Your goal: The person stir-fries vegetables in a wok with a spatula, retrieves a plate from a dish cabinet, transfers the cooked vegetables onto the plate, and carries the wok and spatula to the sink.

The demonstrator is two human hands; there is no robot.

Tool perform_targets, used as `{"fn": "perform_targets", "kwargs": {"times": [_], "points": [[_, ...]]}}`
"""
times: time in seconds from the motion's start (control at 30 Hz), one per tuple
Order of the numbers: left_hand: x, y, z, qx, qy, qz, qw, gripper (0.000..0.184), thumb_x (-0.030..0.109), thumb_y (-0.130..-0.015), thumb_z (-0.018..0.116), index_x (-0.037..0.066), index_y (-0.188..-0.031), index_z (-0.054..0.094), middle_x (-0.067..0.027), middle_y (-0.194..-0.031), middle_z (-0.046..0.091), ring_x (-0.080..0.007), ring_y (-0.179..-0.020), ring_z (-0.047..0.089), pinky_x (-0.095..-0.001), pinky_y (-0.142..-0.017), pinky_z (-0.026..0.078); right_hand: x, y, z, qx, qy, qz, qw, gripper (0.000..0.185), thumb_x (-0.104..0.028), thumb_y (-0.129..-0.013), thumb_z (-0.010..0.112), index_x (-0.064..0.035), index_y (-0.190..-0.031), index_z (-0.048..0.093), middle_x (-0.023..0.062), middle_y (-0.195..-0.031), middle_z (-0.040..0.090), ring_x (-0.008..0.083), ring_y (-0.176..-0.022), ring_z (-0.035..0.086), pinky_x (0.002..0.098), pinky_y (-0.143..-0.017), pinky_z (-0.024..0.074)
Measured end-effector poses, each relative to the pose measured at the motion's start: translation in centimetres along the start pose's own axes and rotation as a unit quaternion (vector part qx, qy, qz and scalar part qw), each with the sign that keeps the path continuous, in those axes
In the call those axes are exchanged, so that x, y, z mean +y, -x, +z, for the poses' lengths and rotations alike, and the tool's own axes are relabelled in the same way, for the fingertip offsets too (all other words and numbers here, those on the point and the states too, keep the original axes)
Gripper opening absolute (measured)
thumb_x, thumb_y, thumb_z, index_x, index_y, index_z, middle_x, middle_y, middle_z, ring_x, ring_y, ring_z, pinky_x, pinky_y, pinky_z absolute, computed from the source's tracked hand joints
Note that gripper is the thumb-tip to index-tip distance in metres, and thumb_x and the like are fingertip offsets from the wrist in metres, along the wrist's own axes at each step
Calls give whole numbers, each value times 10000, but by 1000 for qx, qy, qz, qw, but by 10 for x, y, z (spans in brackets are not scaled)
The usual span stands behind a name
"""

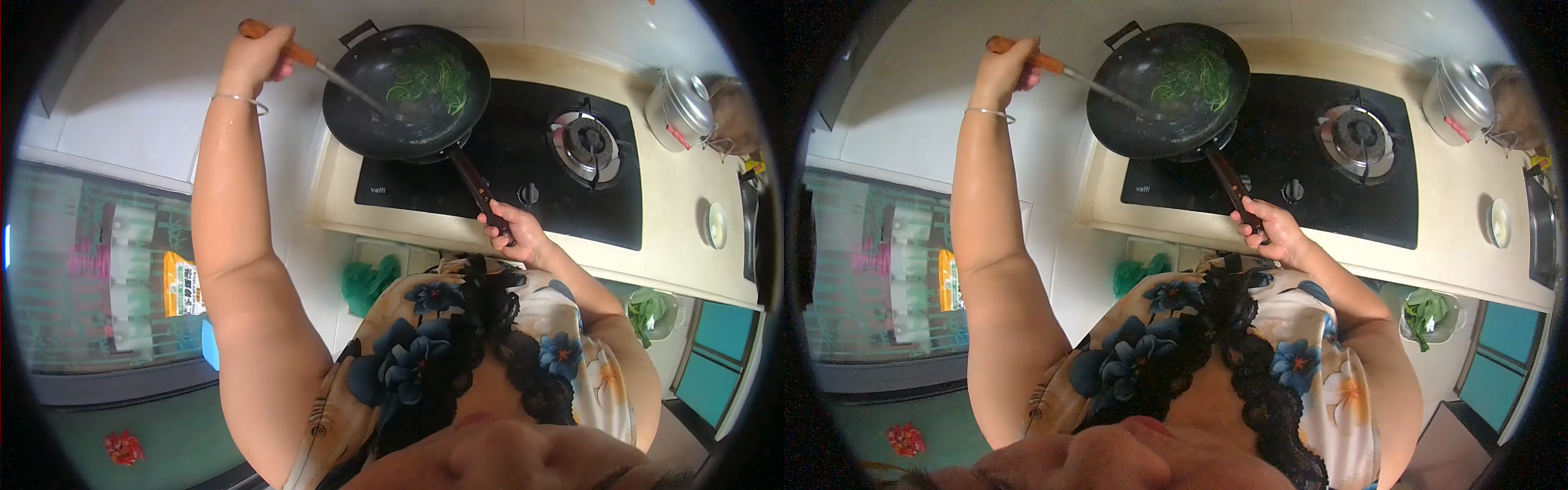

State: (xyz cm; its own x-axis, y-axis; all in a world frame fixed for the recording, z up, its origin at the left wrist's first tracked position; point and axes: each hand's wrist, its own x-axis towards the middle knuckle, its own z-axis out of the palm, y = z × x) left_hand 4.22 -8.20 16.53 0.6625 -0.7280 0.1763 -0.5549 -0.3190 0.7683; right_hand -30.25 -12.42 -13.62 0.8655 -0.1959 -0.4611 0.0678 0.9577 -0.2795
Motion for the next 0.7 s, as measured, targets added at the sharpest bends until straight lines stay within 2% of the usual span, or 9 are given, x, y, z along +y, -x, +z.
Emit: {"fn": "perform_targets", "kwargs": {"times": [0.2, 0.3, 0.37, 0.4, 0.43, 0.53, 0.57, 0.67, 0.7], "points": [[-44, 45, 20, -6, 57, -99, 993, 382, 416, -793, 643, 42, -789, 563, -70, -578, 573, -133, -442, 550, -245, -410, 454, -1, 0, 0, 11, 11, 6, 1000, 179, -237, -903, 545, -97, -993, 480, 62, -847, 573, 107, -591, 456, 173, -386, 293], [-62, 82, 57, -105, 170, -67, 978, 284, 292, -837, 630, 40, -930, 538, -95, -710, 623, -146, -555, 611, -248, -522, 501, -2, 1, 0, 3, 5, 11, 1000, 180, -232, -902, 546, -101, -1003, 474, 64, -850, 574, 107, -594, 457, 173, -388, 290], [-62, 108, 73, -202, 104, 64, 972, 231, 159, -812, 656, 43, -973, 536, -87, -802, 638, -153, -650, 632, -240, -594, 510, -3, 2, 2, 3, 7, 9, 1000, 181, -232, -902, 546, -102, -1005, 474, 64, -851, 574, 107, -597, 457, 172, -389, 289], [-51, 123, 76, -207, -16, 288, 935, 227, 77, -775, 671, 56, -967, 553, -65, -855, 648, -144, -723, 633, -247, -627, 506, -3, 2, 3, 3, 6, 11, 1000, 181, -231, -902, 546, -103, -1007, 473, 65, -852, 574, 107, -600, 457, 171, -390, 288], [-55, 128, 84, -196, -61, 434, 877, 205, 91, -754, 682, 87, -936, 587, -62, -821, 644, -170, -699, 631, -286, -600, 501, -2, 2, 3, 5, 6, 9, 1000, 181, -231, -901, 547, -106, -1009, 475, 66, -852, 574, 107, -604, 457, 169, -392, 287], [-58, 134, 96, -244, -209, 435, 842, 117, 193, -746, 656, 143, -832, 593, -81, -749, 589, -268, -696, 588, -370, -593, 476, -1, 1, 3, -1, 5, 12, 1000, 180, -231, -900, 548, -111, -1012, 475, 69, -852, 574, 106, -605, 456, 169, -393, 290], [-71, 124, 100, -200, -207, 431, 855, 101, 210, -753, 638, 166, -833, 595, -71, -696, 554, -283, -678, 576, -393, -573, 458, -1, 1, 3, 0, 6, 13, 1000, 180, -231, -900, 548, -111, -1012, 475, 69, -852, 574, 106, -605, 456, 169, -393, 290], [-106, 95, 95, -40, -36, 415, 908, 127, 138, -788, 655, 99, -905, 629, -71, -819, 640, -190, -738, 635, -288, -628, 510, -1, 3, 5, 5, -8, 13, 1000, 177, -230, -898, 551, -116, -1011, 476, 67, -853, 575, 106, -607, 457, 167, -397, 293], [-103, 95, 87, -40, -36, 417, 907, 127, 138, -788, 655, 99, -905, 629, -71, -819, 640, -190, -738, 635, -288, -628, 510, -2, 3, 5, -1, -6, 14, 1000, 177, -229, -897, 553, -116, -1010, 476, 65, -852, 575, 106, -607, 458, 167, -398, 294]]}}
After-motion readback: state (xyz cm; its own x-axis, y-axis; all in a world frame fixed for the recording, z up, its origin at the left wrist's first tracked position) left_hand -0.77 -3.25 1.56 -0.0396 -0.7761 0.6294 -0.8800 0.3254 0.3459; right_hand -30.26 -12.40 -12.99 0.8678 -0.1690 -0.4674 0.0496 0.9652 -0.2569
